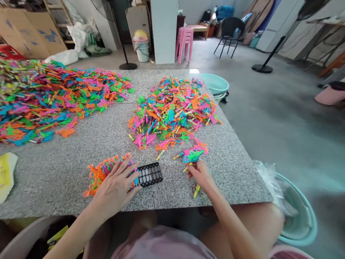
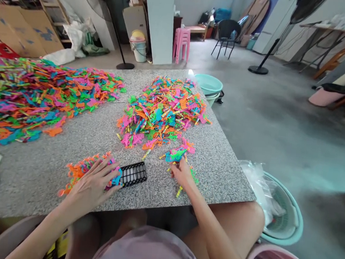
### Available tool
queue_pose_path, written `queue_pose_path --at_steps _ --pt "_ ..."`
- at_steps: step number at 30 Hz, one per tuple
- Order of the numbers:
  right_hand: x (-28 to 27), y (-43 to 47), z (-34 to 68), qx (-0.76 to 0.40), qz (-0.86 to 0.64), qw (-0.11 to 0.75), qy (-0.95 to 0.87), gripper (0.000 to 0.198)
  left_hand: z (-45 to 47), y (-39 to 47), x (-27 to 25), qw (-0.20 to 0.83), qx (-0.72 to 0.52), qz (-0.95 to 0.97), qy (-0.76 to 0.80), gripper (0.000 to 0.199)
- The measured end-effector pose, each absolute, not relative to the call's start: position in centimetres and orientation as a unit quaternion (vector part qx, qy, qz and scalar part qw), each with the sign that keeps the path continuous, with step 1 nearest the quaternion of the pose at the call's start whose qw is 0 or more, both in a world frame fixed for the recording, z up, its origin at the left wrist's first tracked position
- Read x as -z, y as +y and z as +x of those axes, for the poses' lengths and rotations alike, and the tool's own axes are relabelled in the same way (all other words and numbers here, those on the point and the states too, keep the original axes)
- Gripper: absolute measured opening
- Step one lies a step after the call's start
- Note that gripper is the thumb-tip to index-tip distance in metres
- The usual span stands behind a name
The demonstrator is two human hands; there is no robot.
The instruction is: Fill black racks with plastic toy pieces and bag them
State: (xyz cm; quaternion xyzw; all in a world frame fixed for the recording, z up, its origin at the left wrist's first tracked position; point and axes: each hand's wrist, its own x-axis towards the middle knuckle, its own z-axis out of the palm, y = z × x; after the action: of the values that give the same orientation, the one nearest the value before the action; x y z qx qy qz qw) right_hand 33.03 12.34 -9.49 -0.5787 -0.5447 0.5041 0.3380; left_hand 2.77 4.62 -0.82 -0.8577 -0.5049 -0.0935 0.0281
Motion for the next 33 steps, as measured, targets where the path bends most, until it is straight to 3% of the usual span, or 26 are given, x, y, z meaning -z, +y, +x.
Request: queue_pose_path --at_steps 8,12,25,30,33 --pt "8.8 13.2 21.6 -0.447 -0.486 0.279 -0.697 0.026 3.0 4.3 0.0 0.022 0.051 -0.858 -0.511 0.020" --pt "8.6 14.2 17.8 -0.408 -0.450 0.224 -0.762 0.023 3.2 4.2 0.0 0.017 0.049 -0.859 -0.510 0.020" --pt "5.4 15.8 16.1 -0.267 -0.347 0.046 -0.898 0.036 3.4 4.4 -0.4 -0.016 0.097 -0.856 -0.508 0.019" --pt "5.6 15.6 15.4 -0.283 -0.365 0.057 -0.885 0.026 2.9 4.8 0.1 0.034 0.085 -0.888 -0.451 0.022" --pt "6.2 14.1 16.9 -0.295 -0.365 0.119 -0.875 0.026 2.4 5.0 0.7 0.056 0.087 -0.892 -0.440 0.021"
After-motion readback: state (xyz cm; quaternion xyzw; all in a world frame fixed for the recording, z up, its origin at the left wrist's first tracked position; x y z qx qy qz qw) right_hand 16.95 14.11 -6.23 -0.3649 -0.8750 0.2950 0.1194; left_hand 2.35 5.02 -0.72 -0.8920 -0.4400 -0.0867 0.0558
